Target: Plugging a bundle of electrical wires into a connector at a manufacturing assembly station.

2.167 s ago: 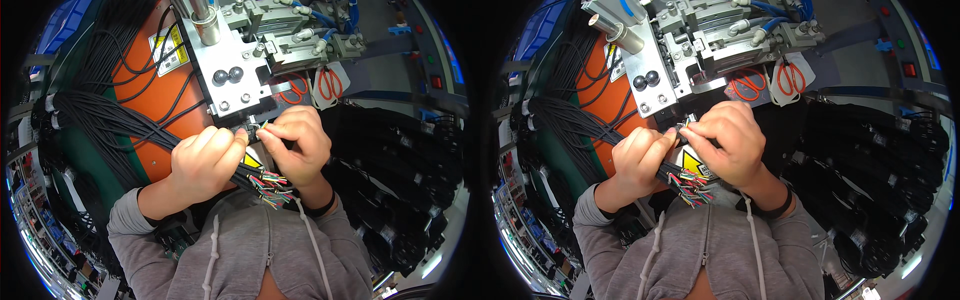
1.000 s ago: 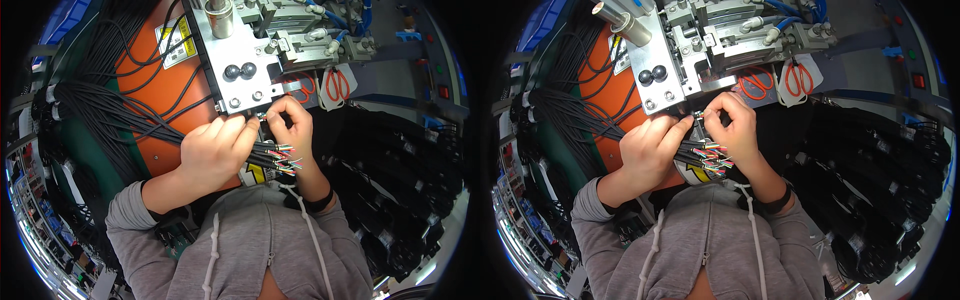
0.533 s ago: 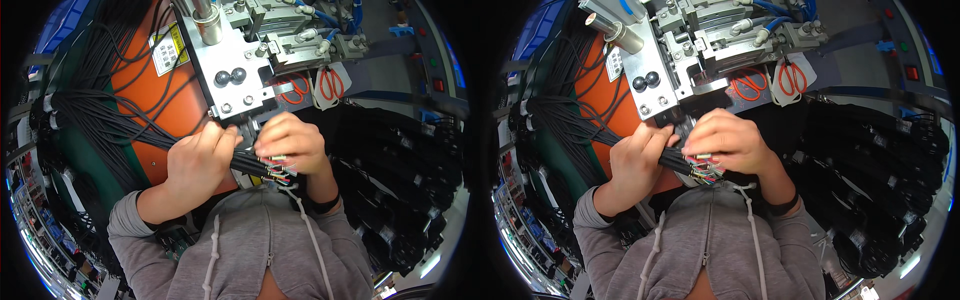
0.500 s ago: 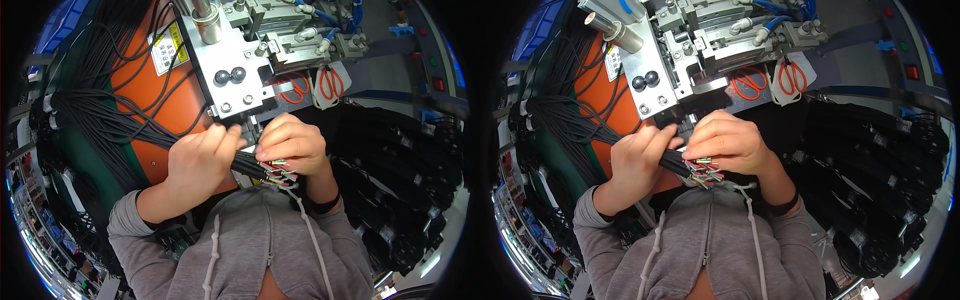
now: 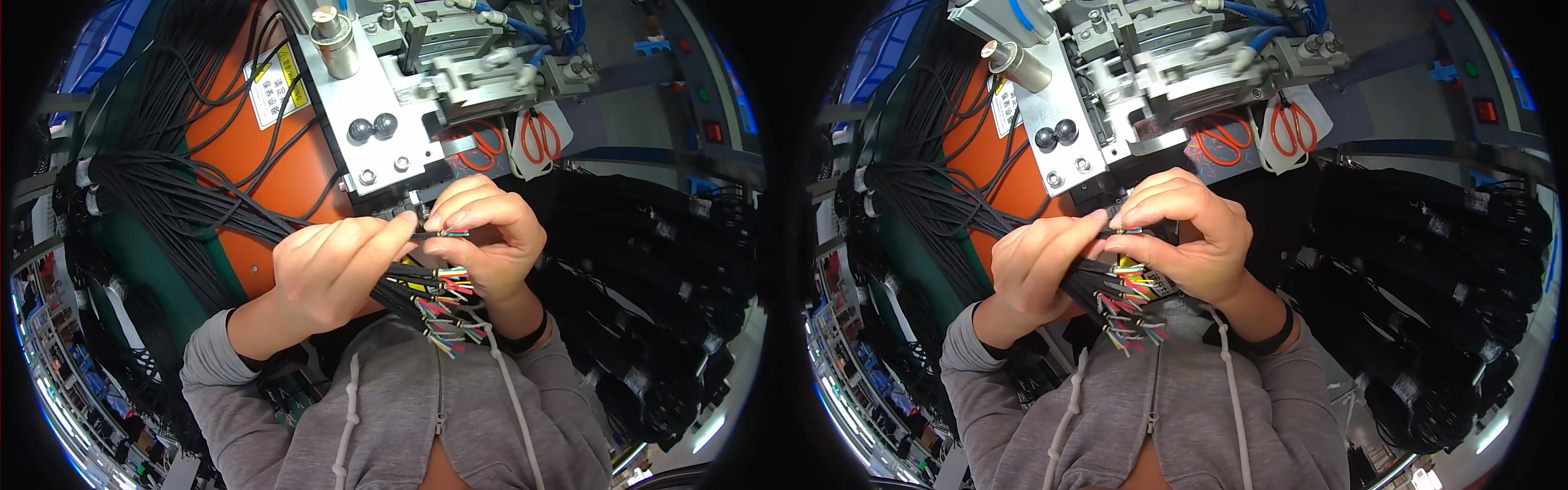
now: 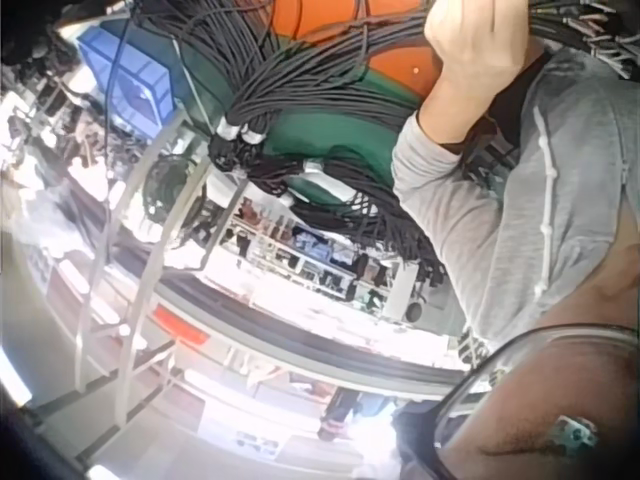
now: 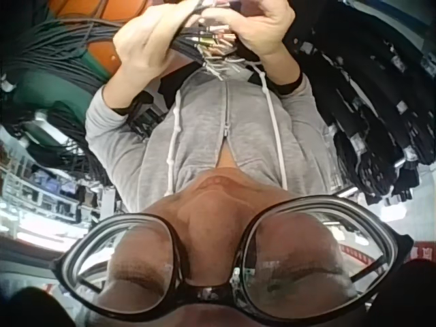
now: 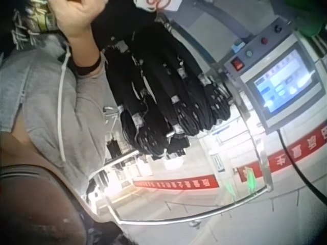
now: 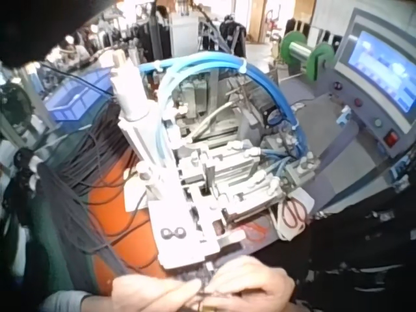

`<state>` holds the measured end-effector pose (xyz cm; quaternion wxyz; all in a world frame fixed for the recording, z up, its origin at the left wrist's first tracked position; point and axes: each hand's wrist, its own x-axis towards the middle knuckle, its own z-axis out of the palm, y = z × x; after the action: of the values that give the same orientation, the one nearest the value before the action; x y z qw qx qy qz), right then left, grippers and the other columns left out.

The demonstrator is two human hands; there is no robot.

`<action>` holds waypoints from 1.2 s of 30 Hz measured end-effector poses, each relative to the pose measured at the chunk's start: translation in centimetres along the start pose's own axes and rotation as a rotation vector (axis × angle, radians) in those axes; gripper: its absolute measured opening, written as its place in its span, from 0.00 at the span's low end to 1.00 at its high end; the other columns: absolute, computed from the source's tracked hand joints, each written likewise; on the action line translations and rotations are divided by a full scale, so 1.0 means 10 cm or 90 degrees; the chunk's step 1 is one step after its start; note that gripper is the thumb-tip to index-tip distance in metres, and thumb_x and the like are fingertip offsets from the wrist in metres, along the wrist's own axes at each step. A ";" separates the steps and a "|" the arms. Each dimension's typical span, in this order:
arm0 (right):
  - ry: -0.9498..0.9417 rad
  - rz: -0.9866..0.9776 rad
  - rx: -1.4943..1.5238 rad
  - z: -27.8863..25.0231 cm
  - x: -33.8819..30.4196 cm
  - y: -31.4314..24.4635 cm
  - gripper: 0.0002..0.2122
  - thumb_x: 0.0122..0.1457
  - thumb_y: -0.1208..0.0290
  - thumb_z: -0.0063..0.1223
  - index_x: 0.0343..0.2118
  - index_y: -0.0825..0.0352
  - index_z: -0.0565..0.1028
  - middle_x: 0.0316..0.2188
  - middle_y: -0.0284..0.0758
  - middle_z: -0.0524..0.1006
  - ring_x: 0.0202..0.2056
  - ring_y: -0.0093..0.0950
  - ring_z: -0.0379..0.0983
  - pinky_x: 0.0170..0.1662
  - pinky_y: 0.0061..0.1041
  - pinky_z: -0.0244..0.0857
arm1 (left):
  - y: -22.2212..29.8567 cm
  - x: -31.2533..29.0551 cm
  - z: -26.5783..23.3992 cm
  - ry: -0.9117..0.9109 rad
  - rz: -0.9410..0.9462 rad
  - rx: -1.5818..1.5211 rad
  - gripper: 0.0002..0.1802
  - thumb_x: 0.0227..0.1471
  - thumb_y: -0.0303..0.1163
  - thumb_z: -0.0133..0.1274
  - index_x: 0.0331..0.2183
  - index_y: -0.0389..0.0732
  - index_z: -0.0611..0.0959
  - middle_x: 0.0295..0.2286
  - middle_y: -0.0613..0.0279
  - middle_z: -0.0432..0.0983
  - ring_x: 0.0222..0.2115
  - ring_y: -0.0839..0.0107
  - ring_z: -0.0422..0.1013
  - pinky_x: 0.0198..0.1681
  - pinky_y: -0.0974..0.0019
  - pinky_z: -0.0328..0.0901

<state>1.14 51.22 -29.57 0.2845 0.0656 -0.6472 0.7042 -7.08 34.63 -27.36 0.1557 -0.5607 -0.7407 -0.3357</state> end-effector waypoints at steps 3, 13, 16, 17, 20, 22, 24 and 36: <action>-0.021 -0.041 0.018 0.00 0.06 0.03 0.14 0.43 0.76 0.68 0.32 0.70 0.74 0.28 0.41 0.78 0.32 0.33 0.74 0.36 0.28 0.68 | 0.00 0.00 0.00 0.046 0.008 -0.003 0.12 0.42 0.30 0.56 0.33 0.36 0.82 0.24 0.64 0.75 0.18 0.77 0.69 0.16 0.75 0.57; -0.066 0.021 0.010 -0.03 0.15 0.03 0.10 0.41 0.75 0.69 0.26 0.68 0.76 0.25 0.34 0.74 0.30 0.30 0.70 0.37 0.27 0.64 | 0.04 0.07 -0.02 -0.012 -0.060 -0.061 0.11 0.40 0.30 0.55 0.31 0.37 0.81 0.24 0.66 0.72 0.19 0.75 0.69 0.16 0.73 0.57; -0.036 -0.010 -0.078 -0.04 0.15 0.01 0.10 0.40 0.76 0.69 0.25 0.67 0.77 0.25 0.32 0.74 0.30 0.28 0.69 0.36 0.26 0.63 | 0.05 0.06 -0.01 -0.026 -0.088 -0.072 0.11 0.40 0.29 0.56 0.30 0.37 0.81 0.24 0.66 0.70 0.20 0.75 0.68 0.16 0.73 0.58; -0.012 -0.053 -0.185 -0.04 0.14 -0.01 0.09 0.39 0.77 0.68 0.24 0.67 0.77 0.25 0.32 0.75 0.30 0.27 0.70 0.35 0.25 0.62 | 0.05 0.05 -0.01 -0.034 -0.093 -0.062 0.10 0.39 0.29 0.56 0.30 0.37 0.80 0.24 0.66 0.69 0.20 0.75 0.68 0.16 0.73 0.58; 0.001 -0.125 -0.385 -0.01 0.11 -0.10 0.09 0.39 0.78 0.68 0.24 0.67 0.77 0.25 0.31 0.74 0.30 0.27 0.69 0.35 0.24 0.60 | 0.05 0.04 -0.04 -0.054 -0.088 -0.024 0.11 0.39 0.28 0.56 0.30 0.37 0.80 0.23 0.67 0.68 0.20 0.76 0.67 0.16 0.74 0.58; -0.021 -0.182 -0.567 0.02 0.11 -0.16 0.10 0.39 0.78 0.67 0.24 0.67 0.74 0.24 0.32 0.72 0.29 0.28 0.67 0.36 0.25 0.60 | 0.05 0.03 -0.05 -0.079 -0.067 0.033 0.12 0.38 0.27 0.56 0.31 0.37 0.81 0.23 0.67 0.67 0.19 0.76 0.66 0.16 0.74 0.58; -0.059 -0.093 -0.515 -0.06 0.15 -0.19 0.10 0.39 0.79 0.67 0.23 0.67 0.74 0.24 0.33 0.72 0.29 0.28 0.67 0.36 0.25 0.60 | 0.05 0.03 -0.04 -0.065 -0.066 0.028 0.13 0.38 0.26 0.56 0.32 0.37 0.82 0.22 0.67 0.67 0.19 0.77 0.66 0.16 0.75 0.57; -0.011 -0.044 -0.444 -0.06 0.06 -0.08 0.08 0.42 0.80 0.64 0.22 0.67 0.73 0.21 0.33 0.71 0.26 0.29 0.66 0.33 0.25 0.59 | 0.04 -0.02 0.01 -0.064 -0.026 0.066 0.16 0.34 0.25 0.55 0.33 0.35 0.83 0.19 0.69 0.63 0.17 0.80 0.63 0.15 0.75 0.54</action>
<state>1.16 51.97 -28.71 0.3077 -0.0076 -0.8486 0.4303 -6.57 34.62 -27.44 0.1402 -0.5529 -0.7752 -0.2714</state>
